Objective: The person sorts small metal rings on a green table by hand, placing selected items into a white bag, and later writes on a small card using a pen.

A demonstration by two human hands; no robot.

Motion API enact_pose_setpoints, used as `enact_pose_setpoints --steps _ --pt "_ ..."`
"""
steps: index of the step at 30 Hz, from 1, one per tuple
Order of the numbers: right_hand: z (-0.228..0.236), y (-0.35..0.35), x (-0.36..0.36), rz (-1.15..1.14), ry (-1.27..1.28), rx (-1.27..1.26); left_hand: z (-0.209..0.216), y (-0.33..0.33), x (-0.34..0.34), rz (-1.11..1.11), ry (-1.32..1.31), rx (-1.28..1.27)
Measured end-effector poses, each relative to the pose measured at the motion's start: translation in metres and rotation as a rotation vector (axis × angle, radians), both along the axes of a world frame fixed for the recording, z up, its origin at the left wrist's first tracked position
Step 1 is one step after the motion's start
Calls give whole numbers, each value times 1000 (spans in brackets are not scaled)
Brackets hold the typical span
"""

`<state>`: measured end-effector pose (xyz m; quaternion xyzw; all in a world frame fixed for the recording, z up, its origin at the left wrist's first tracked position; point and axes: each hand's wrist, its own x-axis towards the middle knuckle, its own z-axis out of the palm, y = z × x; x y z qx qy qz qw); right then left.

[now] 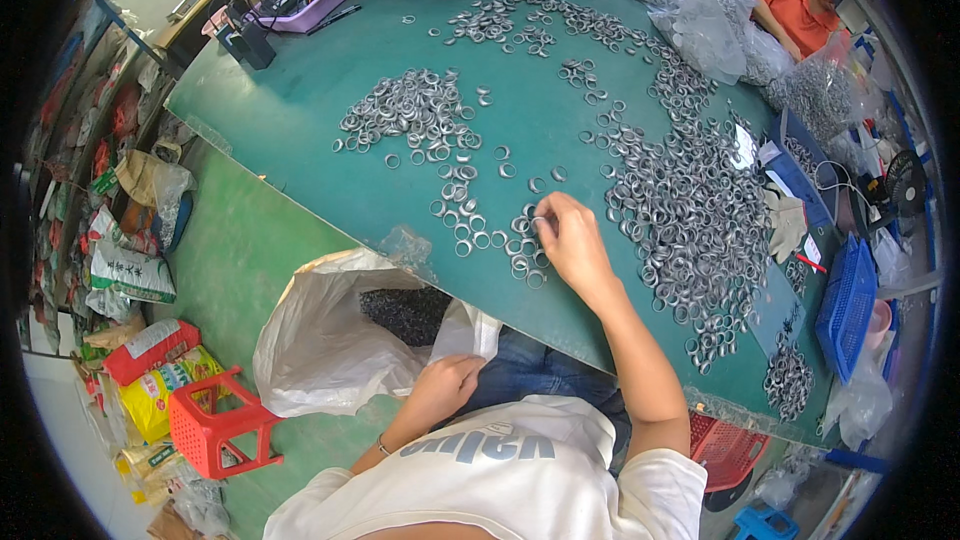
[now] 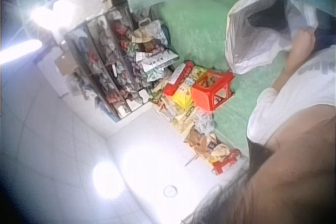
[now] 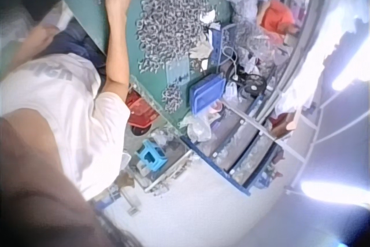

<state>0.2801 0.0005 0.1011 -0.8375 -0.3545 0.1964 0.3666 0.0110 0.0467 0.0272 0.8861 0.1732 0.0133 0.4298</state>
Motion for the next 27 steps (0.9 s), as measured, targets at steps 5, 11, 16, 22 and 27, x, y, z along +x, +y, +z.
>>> enact_pose_setpoints --steps 5,11,16,22,27 --pt "-6 7 -11 247 -416 -152 2 -1 1 7 -38 0" --pt "-11 6 -5 301 -485 -106 -1 -2 -1 1 -45 -3" --pt "-6 6 -15 186 -161 210 -4 -1 -2 2 -47 8" --pt "-27 29 -92 473 135 268 1 -2 3 -19 -10 1" --pt "-9 24 -64 462 -20 229 2 -2 0 -17 -17 -9"
